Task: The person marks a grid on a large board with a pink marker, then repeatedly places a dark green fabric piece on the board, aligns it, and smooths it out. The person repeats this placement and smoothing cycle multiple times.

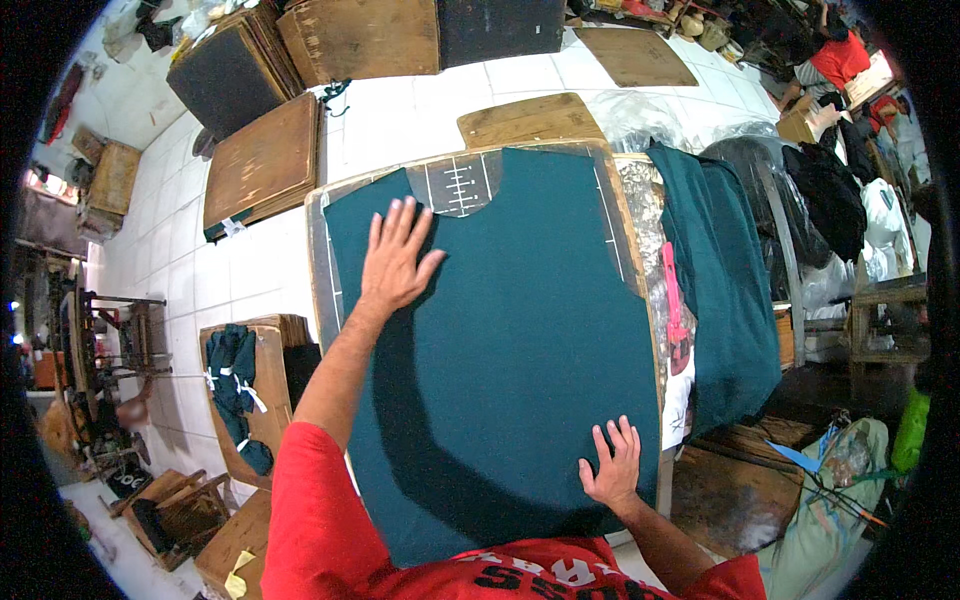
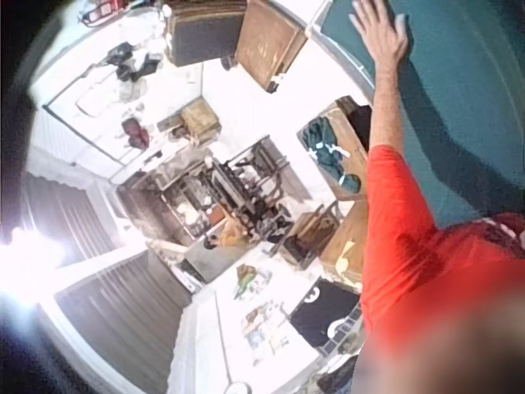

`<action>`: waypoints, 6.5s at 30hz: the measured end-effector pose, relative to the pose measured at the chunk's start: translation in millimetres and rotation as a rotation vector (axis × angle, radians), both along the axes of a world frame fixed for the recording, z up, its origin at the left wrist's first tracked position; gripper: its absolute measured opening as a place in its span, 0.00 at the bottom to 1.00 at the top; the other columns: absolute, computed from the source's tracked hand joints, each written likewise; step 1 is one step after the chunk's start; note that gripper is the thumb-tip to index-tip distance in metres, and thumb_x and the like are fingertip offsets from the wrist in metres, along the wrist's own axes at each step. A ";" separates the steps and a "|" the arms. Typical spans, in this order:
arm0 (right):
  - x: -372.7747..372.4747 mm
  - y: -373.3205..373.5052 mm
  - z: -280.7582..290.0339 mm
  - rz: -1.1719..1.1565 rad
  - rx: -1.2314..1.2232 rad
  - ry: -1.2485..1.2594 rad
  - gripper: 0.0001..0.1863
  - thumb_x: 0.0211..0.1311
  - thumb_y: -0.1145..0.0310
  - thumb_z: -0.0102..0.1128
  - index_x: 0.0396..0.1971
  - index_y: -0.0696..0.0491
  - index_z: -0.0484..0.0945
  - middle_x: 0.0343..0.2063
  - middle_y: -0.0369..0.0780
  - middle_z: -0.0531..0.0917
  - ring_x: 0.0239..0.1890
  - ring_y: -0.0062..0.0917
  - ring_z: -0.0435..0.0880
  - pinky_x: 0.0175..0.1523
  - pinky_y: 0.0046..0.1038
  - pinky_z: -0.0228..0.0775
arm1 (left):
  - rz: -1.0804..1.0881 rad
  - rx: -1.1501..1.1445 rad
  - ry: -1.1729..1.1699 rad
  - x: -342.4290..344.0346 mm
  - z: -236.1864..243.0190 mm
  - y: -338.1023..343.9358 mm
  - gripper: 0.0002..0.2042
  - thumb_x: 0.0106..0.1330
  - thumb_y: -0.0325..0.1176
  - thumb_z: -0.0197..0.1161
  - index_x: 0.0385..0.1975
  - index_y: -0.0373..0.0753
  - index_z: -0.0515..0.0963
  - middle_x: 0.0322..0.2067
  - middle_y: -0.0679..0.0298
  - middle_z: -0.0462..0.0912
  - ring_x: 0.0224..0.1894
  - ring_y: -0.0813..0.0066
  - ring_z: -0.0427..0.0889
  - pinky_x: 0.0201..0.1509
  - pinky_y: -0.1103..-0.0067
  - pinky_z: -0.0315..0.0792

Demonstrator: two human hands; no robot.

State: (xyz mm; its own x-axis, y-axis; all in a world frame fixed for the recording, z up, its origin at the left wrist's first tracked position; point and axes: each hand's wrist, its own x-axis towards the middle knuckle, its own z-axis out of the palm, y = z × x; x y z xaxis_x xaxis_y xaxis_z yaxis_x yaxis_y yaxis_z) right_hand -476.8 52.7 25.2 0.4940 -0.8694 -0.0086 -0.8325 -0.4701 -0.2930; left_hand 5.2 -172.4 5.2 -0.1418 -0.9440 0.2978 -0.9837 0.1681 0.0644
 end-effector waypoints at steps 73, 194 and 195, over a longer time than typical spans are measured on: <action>-32.0 250.8 21.7 0.460 0.022 0.007 0.40 0.65 0.54 0.62 0.73 0.51 0.60 0.73 0.51 0.60 0.76 0.48 0.55 0.77 0.49 0.46 | 0.099 0.217 0.490 -254.0 22.4 561.2 0.29 0.51 0.37 0.78 0.55 0.42 0.77 0.59 0.57 0.76 0.62 0.53 0.71 0.65 0.60 0.67; -199.7 153.2 -32.3 -1.048 0.697 -0.900 0.34 0.57 0.74 0.73 0.63 0.57 0.68 0.34 0.40 0.83 0.28 0.21 0.81 0.29 0.24 0.76 | -0.476 0.324 0.239 -430.6 6.2 330.1 0.35 0.73 0.55 0.51 0.72 0.36 0.60 0.74 0.42 0.54 0.78 0.45 0.48 0.79 0.52 0.41; -199.7 153.8 -32.3 -1.045 0.701 -0.937 0.34 0.58 0.74 0.73 0.63 0.56 0.68 0.35 0.39 0.83 0.29 0.21 0.81 0.29 0.24 0.76 | -0.492 0.342 0.197 -432.5 7.2 333.5 0.35 0.73 0.56 0.51 0.72 0.37 0.61 0.74 0.43 0.54 0.78 0.45 0.47 0.79 0.52 0.41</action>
State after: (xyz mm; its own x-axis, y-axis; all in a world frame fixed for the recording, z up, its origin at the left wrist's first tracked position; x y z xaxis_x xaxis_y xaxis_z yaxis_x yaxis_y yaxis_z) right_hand -676.5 206.4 -7.0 -0.2404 -0.7711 -0.5896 -0.0932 0.6229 -0.7767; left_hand -427.3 161.1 12.4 -0.5573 -0.8284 0.0559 -0.7604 0.5362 0.3665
